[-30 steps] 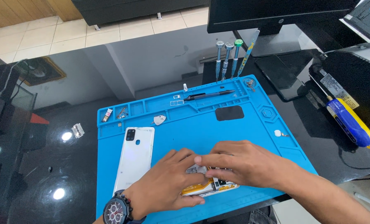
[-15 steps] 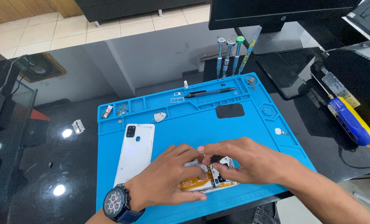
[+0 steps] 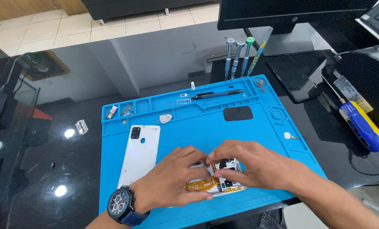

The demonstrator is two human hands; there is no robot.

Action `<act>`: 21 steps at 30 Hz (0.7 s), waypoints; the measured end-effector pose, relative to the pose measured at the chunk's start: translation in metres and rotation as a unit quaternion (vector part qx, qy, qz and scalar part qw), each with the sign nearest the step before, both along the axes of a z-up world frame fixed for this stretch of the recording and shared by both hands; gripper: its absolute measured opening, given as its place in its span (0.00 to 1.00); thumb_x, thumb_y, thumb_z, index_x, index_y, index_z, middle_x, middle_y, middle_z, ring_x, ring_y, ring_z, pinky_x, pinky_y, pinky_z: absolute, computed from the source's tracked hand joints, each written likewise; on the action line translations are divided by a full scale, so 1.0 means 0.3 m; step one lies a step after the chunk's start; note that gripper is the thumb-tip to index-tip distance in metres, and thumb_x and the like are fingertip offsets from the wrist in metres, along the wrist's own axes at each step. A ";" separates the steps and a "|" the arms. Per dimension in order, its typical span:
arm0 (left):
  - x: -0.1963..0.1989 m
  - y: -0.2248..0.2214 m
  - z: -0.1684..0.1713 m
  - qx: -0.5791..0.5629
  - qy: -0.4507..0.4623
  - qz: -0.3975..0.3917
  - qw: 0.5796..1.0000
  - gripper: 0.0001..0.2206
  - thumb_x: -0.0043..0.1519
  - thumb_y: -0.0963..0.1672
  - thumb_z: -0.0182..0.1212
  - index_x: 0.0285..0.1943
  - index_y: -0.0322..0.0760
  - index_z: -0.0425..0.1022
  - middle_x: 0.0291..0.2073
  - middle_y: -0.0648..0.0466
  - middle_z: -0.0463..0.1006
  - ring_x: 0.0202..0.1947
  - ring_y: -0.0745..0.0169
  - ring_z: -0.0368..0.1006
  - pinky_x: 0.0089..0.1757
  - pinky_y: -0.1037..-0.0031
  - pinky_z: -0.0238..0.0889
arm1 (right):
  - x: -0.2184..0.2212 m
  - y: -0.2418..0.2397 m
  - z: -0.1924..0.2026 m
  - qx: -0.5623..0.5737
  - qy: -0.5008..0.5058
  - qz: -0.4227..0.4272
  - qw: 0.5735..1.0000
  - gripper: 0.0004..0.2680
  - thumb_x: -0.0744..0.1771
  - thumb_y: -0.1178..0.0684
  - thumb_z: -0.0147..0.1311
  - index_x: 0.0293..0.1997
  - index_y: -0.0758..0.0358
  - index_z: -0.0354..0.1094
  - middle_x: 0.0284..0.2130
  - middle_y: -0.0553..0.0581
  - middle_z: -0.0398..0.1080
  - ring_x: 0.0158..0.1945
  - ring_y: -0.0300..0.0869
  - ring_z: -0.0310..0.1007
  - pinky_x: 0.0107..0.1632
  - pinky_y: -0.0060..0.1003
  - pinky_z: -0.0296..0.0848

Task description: The person works on a disassembled white smartphone placed on a blue anti-static mat. They use a yellow and blue soldering iron to heat a component near the top of the phone's internal frame. The person then uses a pink plastic spudger and tweezers to carefully pry and lift a small black part from the device's interior.

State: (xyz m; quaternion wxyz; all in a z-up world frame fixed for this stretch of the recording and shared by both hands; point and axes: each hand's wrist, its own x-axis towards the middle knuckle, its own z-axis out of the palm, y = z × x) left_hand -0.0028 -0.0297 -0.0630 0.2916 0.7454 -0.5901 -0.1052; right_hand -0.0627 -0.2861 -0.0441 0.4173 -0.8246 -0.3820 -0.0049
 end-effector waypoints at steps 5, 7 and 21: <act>-0.001 0.000 -0.001 -0.005 -0.007 -0.001 1.000 0.18 0.62 0.57 0.58 0.49 0.47 0.79 0.53 0.48 0.76 0.53 0.51 0.67 0.41 0.61 0.61 | -0.006 0.010 0.026 0.001 -0.010 -0.013 1.000 0.11 0.70 0.56 0.55 0.59 0.53 0.61 0.48 0.48 0.78 0.48 0.42 0.83 0.41 0.40 0.80; 0.000 0.001 -0.001 -0.002 -0.009 -0.002 1.000 0.17 0.62 0.56 0.59 0.49 0.47 0.79 0.55 0.47 0.75 0.53 0.50 0.67 0.42 0.60 0.61 | -0.008 0.004 0.017 0.011 0.001 -0.008 1.000 0.12 0.70 0.56 0.54 0.61 0.53 0.60 0.50 0.49 0.77 0.50 0.43 0.83 0.42 0.39 0.83; 0.005 0.003 -0.010 -0.011 -0.007 0.003 1.000 0.16 0.62 0.55 0.61 0.49 0.47 0.78 0.55 0.48 0.76 0.54 0.50 0.68 0.42 0.60 0.62 | -0.014 -0.009 -0.027 0.049 0.018 -0.008 0.999 0.18 0.70 0.59 0.53 0.66 0.57 0.51 0.54 0.58 0.77 0.59 0.47 0.82 0.48 0.39 0.88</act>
